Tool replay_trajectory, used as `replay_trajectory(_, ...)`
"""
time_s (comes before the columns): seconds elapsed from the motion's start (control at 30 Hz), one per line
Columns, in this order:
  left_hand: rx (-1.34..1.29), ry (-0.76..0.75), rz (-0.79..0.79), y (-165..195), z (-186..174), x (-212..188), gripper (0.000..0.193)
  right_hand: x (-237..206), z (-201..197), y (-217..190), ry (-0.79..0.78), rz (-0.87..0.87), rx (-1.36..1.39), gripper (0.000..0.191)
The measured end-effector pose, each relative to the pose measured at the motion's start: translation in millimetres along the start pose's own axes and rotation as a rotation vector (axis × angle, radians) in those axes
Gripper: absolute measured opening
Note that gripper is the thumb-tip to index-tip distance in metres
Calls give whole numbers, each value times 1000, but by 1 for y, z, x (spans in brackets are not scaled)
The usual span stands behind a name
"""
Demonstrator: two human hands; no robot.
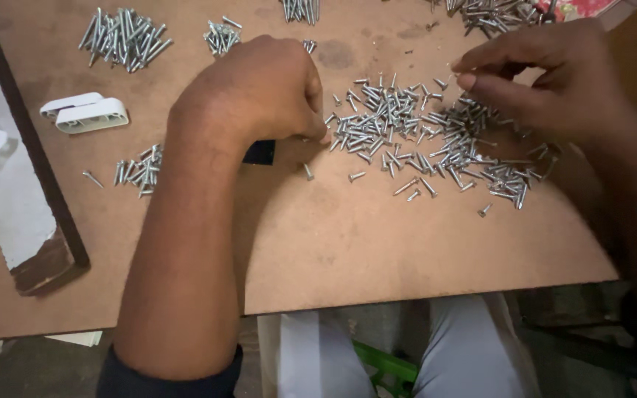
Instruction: The person sorts small metal fasteners on a workbench by hand, picking up individual pieces and placing them into separate piles. The hands repeatedly pick, inspect, and place the fasteners without using tools.
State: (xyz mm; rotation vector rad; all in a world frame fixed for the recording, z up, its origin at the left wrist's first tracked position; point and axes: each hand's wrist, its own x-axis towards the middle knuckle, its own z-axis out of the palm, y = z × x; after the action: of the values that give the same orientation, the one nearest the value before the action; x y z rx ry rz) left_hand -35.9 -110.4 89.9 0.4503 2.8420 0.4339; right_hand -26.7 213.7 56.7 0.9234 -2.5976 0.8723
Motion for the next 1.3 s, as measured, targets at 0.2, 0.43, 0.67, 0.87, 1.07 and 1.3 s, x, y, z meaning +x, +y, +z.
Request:
replay_trajectory(0.2, -14, -45, 22, 11, -4, -3, 19, -8, -3, 7, -16, 41, -3, 17)
replay_trajectory(0.43, -20, -67, -13, 29, -2, -4, 18, -14, -13, 8, -34, 61, -8, 19)
replay_trajectory(0.67, -94, -23, 122, 30, 5, 3, 19, -16, -23, 12, -61, -1, -10, 20)
replay_trajectory(0.87, -162, 11, 181, 26, 7, 7, 23, -20, -25, 17, -44, 17, -33, 20)
replay_trajectory(1.07, -226, 31, 222, 21, 5, 6, 21, -24, -27, 20, -39, -62, -18, 15)
replay_trajectory(1.3, -219, 31, 148, 33, 15, 12, 25, -23, -29, 20, -38, -40, -9, 17)
